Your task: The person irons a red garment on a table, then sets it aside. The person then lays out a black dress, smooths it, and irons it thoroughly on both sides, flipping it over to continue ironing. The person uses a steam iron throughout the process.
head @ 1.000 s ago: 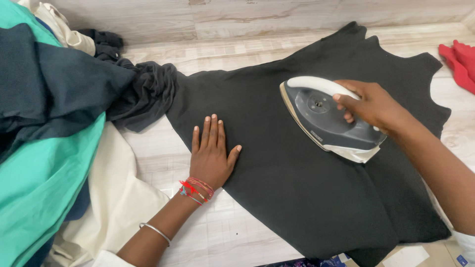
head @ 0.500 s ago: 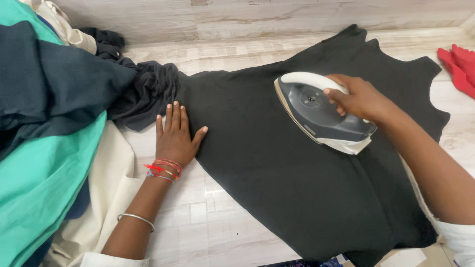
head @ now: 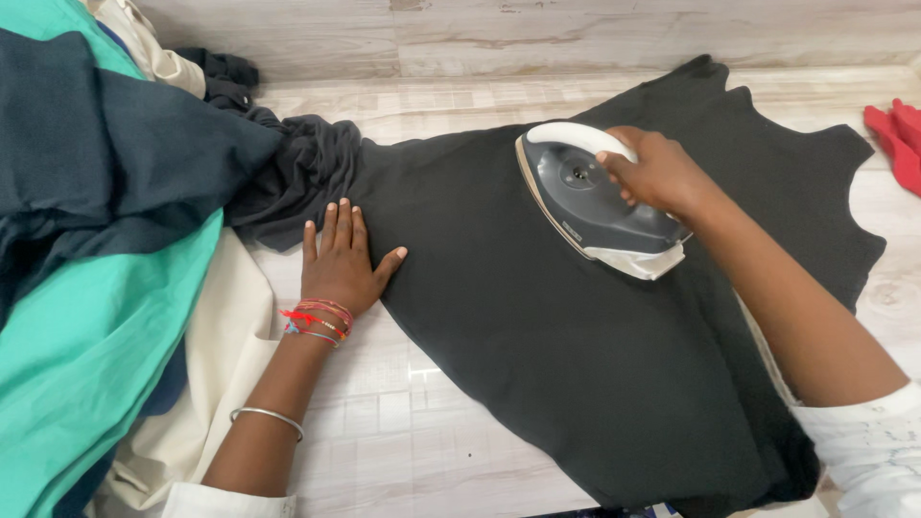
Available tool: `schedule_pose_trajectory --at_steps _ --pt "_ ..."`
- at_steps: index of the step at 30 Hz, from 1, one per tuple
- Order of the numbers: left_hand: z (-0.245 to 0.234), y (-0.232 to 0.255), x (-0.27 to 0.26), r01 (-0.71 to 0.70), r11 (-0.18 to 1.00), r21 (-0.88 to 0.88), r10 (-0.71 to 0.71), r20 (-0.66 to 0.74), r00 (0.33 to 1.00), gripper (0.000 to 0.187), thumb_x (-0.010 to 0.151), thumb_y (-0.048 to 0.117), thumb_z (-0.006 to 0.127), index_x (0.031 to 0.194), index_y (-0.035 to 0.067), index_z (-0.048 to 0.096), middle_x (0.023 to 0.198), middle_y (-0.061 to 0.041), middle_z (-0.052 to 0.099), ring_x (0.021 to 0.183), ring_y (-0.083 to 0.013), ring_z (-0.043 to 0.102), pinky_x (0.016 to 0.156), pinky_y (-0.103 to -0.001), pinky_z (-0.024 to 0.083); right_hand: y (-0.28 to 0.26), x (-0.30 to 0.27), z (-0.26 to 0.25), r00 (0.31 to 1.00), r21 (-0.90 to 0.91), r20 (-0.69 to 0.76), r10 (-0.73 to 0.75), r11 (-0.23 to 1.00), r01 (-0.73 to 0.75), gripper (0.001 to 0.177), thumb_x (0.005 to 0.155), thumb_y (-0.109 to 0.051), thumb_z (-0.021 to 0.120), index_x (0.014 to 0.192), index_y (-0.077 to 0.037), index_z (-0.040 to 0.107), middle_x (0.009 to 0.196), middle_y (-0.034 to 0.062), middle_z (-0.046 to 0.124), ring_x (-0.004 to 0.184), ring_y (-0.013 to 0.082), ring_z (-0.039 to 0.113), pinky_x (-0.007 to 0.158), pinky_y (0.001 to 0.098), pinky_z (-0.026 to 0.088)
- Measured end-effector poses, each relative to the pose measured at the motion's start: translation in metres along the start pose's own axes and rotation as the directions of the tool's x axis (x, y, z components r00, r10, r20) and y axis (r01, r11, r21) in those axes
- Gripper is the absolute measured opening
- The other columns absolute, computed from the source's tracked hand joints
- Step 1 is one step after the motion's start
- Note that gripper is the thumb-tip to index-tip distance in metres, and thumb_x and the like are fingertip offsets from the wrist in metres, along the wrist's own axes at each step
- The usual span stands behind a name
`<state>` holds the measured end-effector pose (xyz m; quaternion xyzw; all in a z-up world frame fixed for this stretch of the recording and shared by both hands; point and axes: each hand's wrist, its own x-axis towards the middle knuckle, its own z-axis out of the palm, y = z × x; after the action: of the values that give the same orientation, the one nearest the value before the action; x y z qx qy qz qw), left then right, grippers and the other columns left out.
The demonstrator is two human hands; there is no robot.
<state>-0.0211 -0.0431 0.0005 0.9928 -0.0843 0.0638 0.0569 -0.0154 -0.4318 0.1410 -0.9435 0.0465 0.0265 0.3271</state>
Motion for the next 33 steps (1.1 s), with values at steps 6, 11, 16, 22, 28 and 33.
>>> schedule_pose_trajectory --at_steps 6,11,16,22,28,33 --pt "-0.011 -0.014 0.004 0.019 1.0 0.014 -0.02 0.073 0.997 0.107 0.09 0.082 0.033 0.159 0.002 0.02 0.168 -0.013 0.016 0.156 -0.0249 0.006 0.124 -0.047 0.004 -0.015 -0.005 0.002 0.992 0.058 0.072 -0.104 0.993 0.1 0.051 0.095 -0.027 0.066 0.144 -0.013 0.061 0.075 0.0063 0.065 0.059 0.0132 0.056 0.058 0.0303 0.049" --pt "-0.019 -0.02 0.003 0.002 0.999 0.049 -0.009 0.132 0.991 0.115 0.085 0.088 0.036 0.159 0.002 0.018 0.168 -0.014 0.015 0.156 -0.0245 0.006 0.124 -0.048 0.004 -0.01 0.002 -0.002 0.974 0.153 0.157 -0.162 0.979 0.138 0.056 0.087 -0.022 0.069 0.142 -0.014 0.065 0.077 0.0066 0.069 0.056 0.0136 0.055 0.054 0.0317 0.047" --pt "-0.02 -0.024 0.002 -0.011 0.999 0.042 0.005 0.148 0.989 0.116 0.084 0.089 0.037 0.159 0.002 0.018 0.168 -0.014 0.014 0.156 -0.0243 0.006 0.124 -0.049 0.004 -0.022 0.004 0.015 0.998 0.002 -0.035 -0.056 0.998 0.056 0.046 0.096 -0.029 0.066 0.138 -0.012 0.068 0.076 0.0065 0.067 0.059 0.0119 0.059 0.058 0.0304 0.051" --pt "-0.021 -0.026 0.005 -0.023 0.998 0.055 0.014 0.173 0.985 0.118 0.083 0.09 0.036 0.159 0.003 0.016 0.169 -0.012 0.011 0.156 -0.0239 0.004 0.124 -0.048 0.004 -0.018 0.003 0.002 0.956 0.066 0.192 -0.222 0.975 0.213 0.057 0.084 -0.025 0.073 0.14 -0.018 0.067 0.073 0.0037 0.072 0.054 0.0132 0.055 0.056 0.0317 0.048" --pt "-0.02 -0.028 0.006 -0.014 0.999 0.048 0.004 0.186 0.982 0.118 0.083 0.089 0.036 0.16 0.004 0.014 0.169 -0.011 0.009 0.156 -0.0235 0.004 0.124 -0.048 0.004 -0.034 0.0 0.014 0.98 0.09 0.136 -0.146 0.987 0.135 0.052 0.089 -0.025 0.07 0.139 -0.017 0.067 0.075 0.0033 0.067 0.056 0.0109 0.055 0.055 0.0319 0.05" --pt "-0.019 -0.029 0.005 -0.023 0.998 0.05 0.015 0.166 0.986 0.118 0.084 0.089 0.037 0.16 0.003 0.015 0.169 -0.012 0.011 0.157 -0.0239 0.005 0.124 -0.048 0.005 -0.058 -0.011 0.032 0.988 0.003 0.095 -0.122 0.992 0.123 0.045 0.093 -0.027 0.069 0.136 -0.014 0.066 0.074 0.0058 0.069 0.055 0.0117 0.057 0.056 0.0302 0.05"
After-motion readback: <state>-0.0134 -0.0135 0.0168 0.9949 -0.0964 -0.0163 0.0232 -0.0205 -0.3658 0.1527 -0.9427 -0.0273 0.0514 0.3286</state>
